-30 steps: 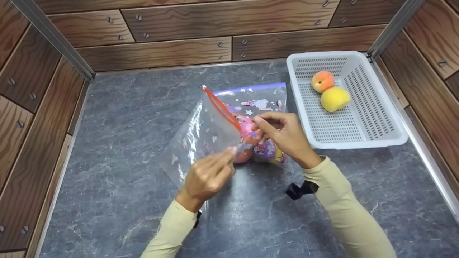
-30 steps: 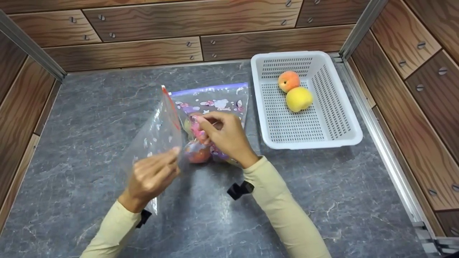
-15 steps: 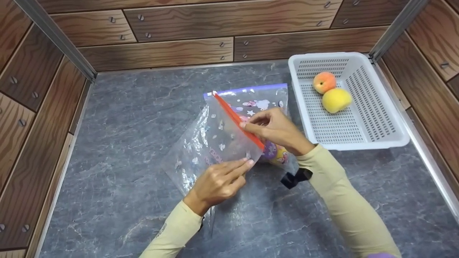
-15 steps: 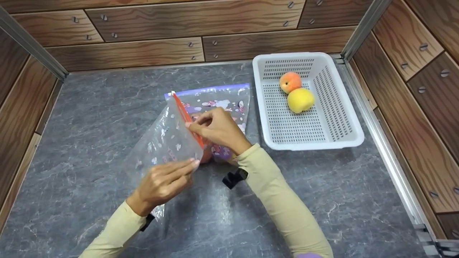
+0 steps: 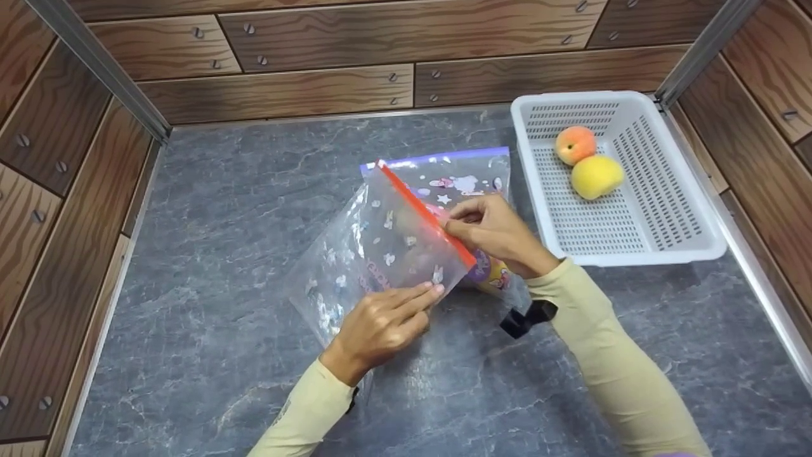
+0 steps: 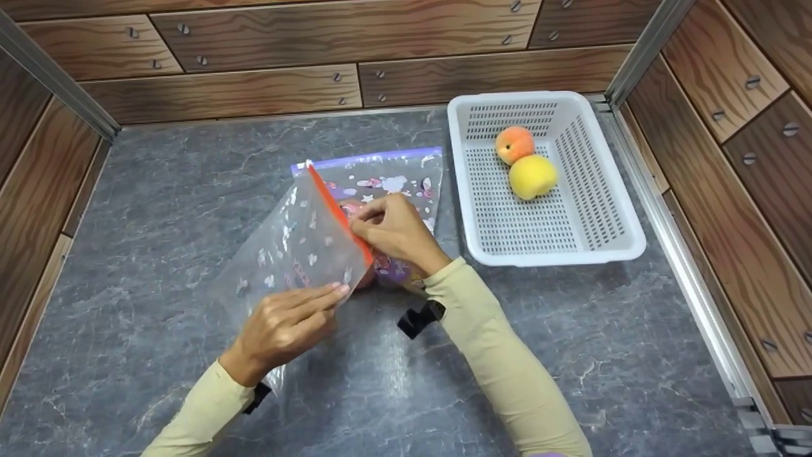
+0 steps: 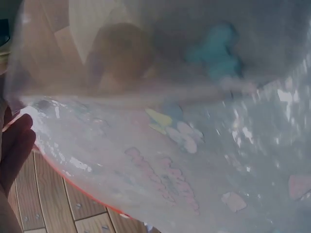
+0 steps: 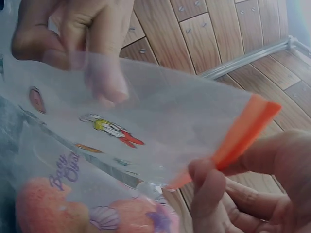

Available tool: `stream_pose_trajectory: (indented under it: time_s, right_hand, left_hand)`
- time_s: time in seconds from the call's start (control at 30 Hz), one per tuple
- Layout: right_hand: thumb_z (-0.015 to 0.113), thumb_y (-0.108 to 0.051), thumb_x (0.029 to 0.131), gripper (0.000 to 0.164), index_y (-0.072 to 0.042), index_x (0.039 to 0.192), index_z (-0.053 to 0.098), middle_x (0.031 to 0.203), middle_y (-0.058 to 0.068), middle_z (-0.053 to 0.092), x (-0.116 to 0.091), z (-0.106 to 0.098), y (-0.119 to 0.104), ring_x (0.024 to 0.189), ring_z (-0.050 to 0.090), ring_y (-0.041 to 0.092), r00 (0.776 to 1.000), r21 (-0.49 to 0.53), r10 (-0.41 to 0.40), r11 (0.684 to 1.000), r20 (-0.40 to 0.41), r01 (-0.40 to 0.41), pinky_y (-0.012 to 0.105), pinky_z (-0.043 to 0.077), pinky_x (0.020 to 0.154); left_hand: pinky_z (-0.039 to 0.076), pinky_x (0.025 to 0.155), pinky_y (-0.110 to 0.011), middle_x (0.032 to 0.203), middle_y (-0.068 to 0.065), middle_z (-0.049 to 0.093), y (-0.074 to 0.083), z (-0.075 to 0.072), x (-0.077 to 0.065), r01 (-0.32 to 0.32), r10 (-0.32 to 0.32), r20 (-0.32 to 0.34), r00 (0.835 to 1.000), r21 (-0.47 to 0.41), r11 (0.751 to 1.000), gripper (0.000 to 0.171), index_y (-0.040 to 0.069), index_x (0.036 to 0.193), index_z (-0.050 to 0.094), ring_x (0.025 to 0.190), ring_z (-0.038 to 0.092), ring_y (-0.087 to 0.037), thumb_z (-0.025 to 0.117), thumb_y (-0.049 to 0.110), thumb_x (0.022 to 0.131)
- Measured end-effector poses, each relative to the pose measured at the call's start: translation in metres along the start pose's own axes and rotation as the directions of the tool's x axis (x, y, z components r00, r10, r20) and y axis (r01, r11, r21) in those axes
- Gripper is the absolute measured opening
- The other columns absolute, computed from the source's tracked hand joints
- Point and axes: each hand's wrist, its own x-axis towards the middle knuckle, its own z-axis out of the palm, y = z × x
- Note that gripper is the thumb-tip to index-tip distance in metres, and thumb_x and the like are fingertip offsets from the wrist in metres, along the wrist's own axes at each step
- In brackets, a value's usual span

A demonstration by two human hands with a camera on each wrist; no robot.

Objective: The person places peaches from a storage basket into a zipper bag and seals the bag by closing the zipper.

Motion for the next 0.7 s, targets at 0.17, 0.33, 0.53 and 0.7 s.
stream_pose_trajectory:
  time_s: [0.17, 0.33, 0.53, 0.7]
  right_hand:
    - [0.068, -0.003, 0.092, 0.018, 0.01, 0.104, 0.072, 0.078, 0.001, 0.07, -0.003, 0.0, 0.009, 0.064, 0.057, 0.006, 0.997, 0.101, 0.032, 0.995, -0.075, -0.024, 0.016, 0.049, 0.055]
    - [0.069, -0.005, 0.094, 0.019, 0.009, 0.106, 0.072, 0.08, 0.002, 0.072, -0.007, 0.002, 0.015, 0.066, 0.061, 0.008, 0.99, 0.192, 0.047, 0.981, -0.13, -0.021, 0.017, 0.052, 0.058]
    - [0.073, -0.007, 0.092, 0.021, 0.008, 0.106, 0.073, 0.086, 0.004, 0.074, -0.011, 0.008, 0.018, 0.075, 0.067, 0.011, 0.981, 0.236, 0.018, 0.971, -0.195, 0.029, 0.021, 0.057, 0.066]
    - [0.073, -0.006, 0.092, 0.02, 0.008, 0.106, 0.073, 0.09, 0.007, 0.074, -0.015, 0.018, 0.017, 0.078, 0.068, 0.013, 0.976, 0.243, 0.006, 0.969, -0.219, 0.049, 0.021, 0.058, 0.069]
  left_hand:
    - [0.063, 0.077, -0.03, 0.113, -0.006, 0.075, 0.0, -0.006, 0.0, 0.163, -0.16, 0.052, 0.986, -0.06, 0.985, 0.007, 0.007, 0.091, 0.078, 0.097, 0.074, -0.018, 0.071, 0.009, 0.092]
    - [0.062, 0.065, -0.025, 0.087, -0.006, 0.077, -0.002, -0.012, 0.004, 0.353, -0.349, 0.056, 0.936, -0.155, 0.923, 0.01, 0.008, 0.086, 0.078, 0.072, 0.073, -0.017, 0.078, 0.017, 0.089]
    - [0.056, 0.052, -0.018, 0.075, -0.006, 0.074, -0.017, -0.013, 0.031, 0.731, -0.752, 0.12, 0.649, -0.374, 0.571, 0.011, 0.0, 0.093, 0.076, 0.058, 0.067, -0.011, 0.07, 0.009, 0.096]
    - [0.063, 0.057, -0.031, 0.077, -0.011, 0.074, -0.039, -0.006, 0.059, 0.821, -0.86, 0.382, 0.34, -0.566, 0.073, 0.016, -0.005, 0.1, 0.071, 0.061, 0.07, -0.017, 0.067, 0.01, 0.098]
